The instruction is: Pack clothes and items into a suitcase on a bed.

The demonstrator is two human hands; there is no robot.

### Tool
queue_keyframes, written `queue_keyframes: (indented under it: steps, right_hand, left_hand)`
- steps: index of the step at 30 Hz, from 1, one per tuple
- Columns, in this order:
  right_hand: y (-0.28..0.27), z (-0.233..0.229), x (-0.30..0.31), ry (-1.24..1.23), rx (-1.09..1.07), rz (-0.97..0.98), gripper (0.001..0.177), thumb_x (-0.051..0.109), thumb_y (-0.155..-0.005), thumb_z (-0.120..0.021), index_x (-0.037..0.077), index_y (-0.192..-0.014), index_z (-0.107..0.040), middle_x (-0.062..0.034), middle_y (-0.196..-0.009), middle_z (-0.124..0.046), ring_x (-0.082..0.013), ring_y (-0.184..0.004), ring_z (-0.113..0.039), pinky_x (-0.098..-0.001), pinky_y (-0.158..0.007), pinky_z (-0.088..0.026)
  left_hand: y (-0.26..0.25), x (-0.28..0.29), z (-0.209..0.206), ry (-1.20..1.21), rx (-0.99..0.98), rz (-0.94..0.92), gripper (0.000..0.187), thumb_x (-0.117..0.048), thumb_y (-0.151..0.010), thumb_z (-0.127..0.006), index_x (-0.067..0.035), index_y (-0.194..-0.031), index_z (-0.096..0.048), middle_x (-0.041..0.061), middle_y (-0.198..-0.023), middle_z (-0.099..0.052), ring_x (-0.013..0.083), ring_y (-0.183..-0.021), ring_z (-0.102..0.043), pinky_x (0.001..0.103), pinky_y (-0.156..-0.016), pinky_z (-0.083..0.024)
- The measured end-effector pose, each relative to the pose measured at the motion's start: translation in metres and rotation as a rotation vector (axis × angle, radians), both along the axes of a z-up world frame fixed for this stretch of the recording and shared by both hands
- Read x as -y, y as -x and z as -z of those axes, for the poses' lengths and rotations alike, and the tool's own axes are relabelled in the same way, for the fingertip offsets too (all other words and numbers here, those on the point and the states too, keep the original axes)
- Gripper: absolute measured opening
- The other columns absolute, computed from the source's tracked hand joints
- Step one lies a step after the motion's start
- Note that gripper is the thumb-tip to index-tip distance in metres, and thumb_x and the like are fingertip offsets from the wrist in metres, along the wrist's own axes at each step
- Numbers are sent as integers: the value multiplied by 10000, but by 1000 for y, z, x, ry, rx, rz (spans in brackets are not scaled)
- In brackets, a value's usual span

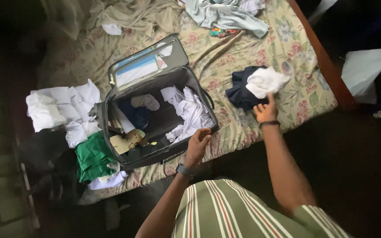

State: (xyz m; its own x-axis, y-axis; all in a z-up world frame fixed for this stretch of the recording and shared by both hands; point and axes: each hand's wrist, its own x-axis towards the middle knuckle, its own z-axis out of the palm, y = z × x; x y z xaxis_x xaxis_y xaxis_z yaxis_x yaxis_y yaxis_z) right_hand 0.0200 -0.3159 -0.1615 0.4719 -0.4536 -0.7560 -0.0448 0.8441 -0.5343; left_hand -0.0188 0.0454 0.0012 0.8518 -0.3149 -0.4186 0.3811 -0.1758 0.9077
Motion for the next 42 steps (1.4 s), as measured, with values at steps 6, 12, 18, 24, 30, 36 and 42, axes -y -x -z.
queue_keyframes:
  steps: [6, 12, 18, 24, 30, 36, 42]
  right_hand:
    - [21, -10, -97, 103, 109, -147, 359, 331, -991, -652, 135, -1278, -563, -122, -1293, -626, -260, -1140, -666, -387, -892, -559]
    - [30, -44, -193, 184, 272, -460, 307, 291, -1048, -629, 52, -1240, -611, -85, -1072, -716, -183, -935, -706, -316, -742, -561]
    - [27, -82, -291, 287, 182, -774, 258, 239, -1039, -584, 64, -1223, -635, -86, -1082, -731, -171, -923, -716, -291, -748, -568]
    - [13, -60, -368, 373, 259, -922, 226, 172, -1042, -584, 24, -1198, -655, -78, -1087, -732, -157, -973, -725, -286, -802, -577]
    - [-24, -29, -414, 732, 208, -1028, 160, 144, -1027, -619, 44, -1136, -680, -65, -1033, -725, -163, -934, -712, -298, -762, -568]
    - [-51, 20, -422, 1259, 159, -1260, 185, 134, -956, -667, 51, -1118, -700, -138, -1112, -704, -269, -978, -708, -384, -837, -571]
    - [-51, 109, -396, 1647, -296, -1996, 413, 320, -899, -716, 98, -1245, -680, -168, -1466, -446, -385, -1373, -427, -463, -1109, -425]
  left_hand:
    - [-1, -15, 21, 68, 56, -92, 245, -109, -977, -620, 16, -1181, -674, 95, -1114, -735, 143, -1010, -666, 286, -902, -523]
    - [4, -50, 1, 57, -17, -204, 246, -226, -1047, -568, -17, -1036, -698, 60, -1012, -748, 129, -909, -681, 289, -826, -546]
    - [10, -99, 42, 277, -9, -504, 276, -245, -1064, -550, -16, -952, -655, 67, -980, -748, 124, -876, -688, 282, -801, -559]
    - [-14, -137, 80, 220, 174, -629, 186, -169, -1034, -598, -4, -1023, -683, 72, -1003, -735, 122, -924, -657, 290, -859, -534]
    - [-49, -172, 107, 170, 137, -644, 184, -173, -1014, -610, -13, -1058, -689, 51, -1011, -710, 132, -928, -641, 294, -836, -535]
    - [-70, -191, 164, 39, 89, -650, 176, -137, -985, -616, 7, -1052, -692, 65, -971, -711, 132, -901, -641, 290, -807, -528]
    - [-69, -201, 200, 135, -100, -667, 167, -129, -995, -628, 5, -1080, -679, 53, -932, -670, 118, -826, -583, 299, -734, -503]
